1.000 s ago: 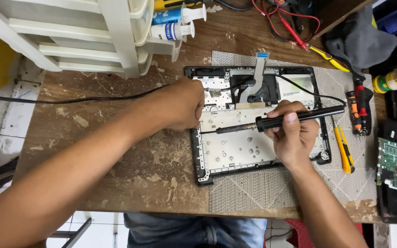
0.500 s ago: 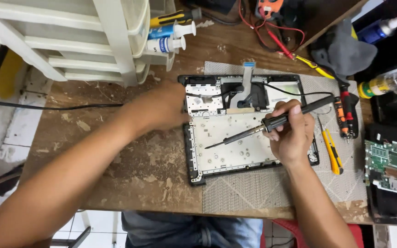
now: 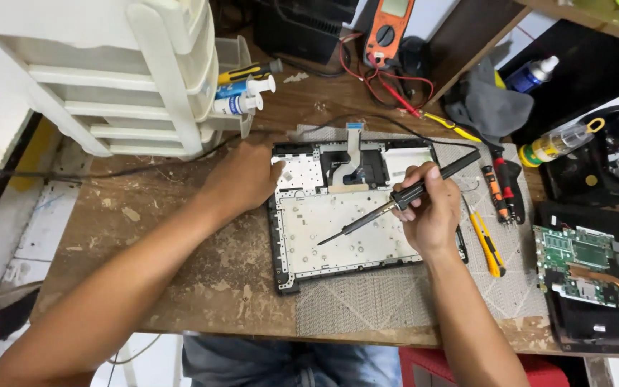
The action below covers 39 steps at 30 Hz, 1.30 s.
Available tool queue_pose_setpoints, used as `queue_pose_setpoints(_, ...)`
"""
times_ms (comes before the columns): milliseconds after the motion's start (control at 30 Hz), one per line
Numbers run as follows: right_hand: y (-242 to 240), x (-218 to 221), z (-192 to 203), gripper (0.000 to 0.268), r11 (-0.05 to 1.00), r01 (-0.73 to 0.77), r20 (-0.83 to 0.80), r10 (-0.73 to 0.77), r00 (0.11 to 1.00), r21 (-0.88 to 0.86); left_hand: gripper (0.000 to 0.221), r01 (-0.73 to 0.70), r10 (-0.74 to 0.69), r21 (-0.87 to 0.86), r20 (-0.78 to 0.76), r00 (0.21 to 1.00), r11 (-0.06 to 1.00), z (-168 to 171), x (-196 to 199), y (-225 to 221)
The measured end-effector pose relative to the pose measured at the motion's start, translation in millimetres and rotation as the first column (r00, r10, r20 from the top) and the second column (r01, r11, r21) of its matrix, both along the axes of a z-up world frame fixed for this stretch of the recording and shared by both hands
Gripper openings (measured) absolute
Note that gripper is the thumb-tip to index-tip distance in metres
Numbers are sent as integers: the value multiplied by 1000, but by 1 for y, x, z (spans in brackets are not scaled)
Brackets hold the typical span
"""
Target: Using a soldering iron to melt plastic rivets and secure a keyboard into a laptop chassis during assembly.
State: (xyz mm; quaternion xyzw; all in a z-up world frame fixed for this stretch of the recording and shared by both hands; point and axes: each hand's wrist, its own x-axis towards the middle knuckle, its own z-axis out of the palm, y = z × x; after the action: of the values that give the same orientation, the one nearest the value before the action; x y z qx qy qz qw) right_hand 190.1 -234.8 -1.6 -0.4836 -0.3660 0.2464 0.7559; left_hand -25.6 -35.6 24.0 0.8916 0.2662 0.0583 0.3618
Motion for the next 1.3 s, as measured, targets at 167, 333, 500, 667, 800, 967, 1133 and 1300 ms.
queue_pose_setpoints(167,-4,8,-9,44,999,-24,-4,24,1000,-31,36,-41,50,143,-62,997,989,-44,13,6)
queue_pose_setpoints(333,-1,3,-13,44,998,-59,-55,57,997,-36,53,-36,62,236,-104,993,971,14,9,-20)
queue_pose_setpoints(500,0,2,-14,45,996,-74,-176,63,982,-58,44,17,112,648,-158,981,761,-42,16,-16)
queue_pose_setpoints(667,-2,3,-13,46,995,-55,-214,37,976,-82,35,79,63,692,-178,982,717,-34,8,-20)
queue_pose_setpoints(800,-4,3,-11,46,994,-31,-200,9,980,-109,31,75,58,675,-173,983,734,-59,5,-15)
queue_pose_setpoints(967,-6,7,-8,47,994,-38,-214,16,977,-101,35,44,55,508,-177,983,860,-15,-5,-33)
queue_pose_setpoints(1133,-10,14,-2,46,996,-38,-247,17,969,-84,41,-78,93,158,-90,992,984,-5,-9,-25)
queue_pose_setpoints(1300,-12,20,7,42,996,-90,-219,85,972,-12,59,-192,408,-575,274,871,796,-15,-1,-17)
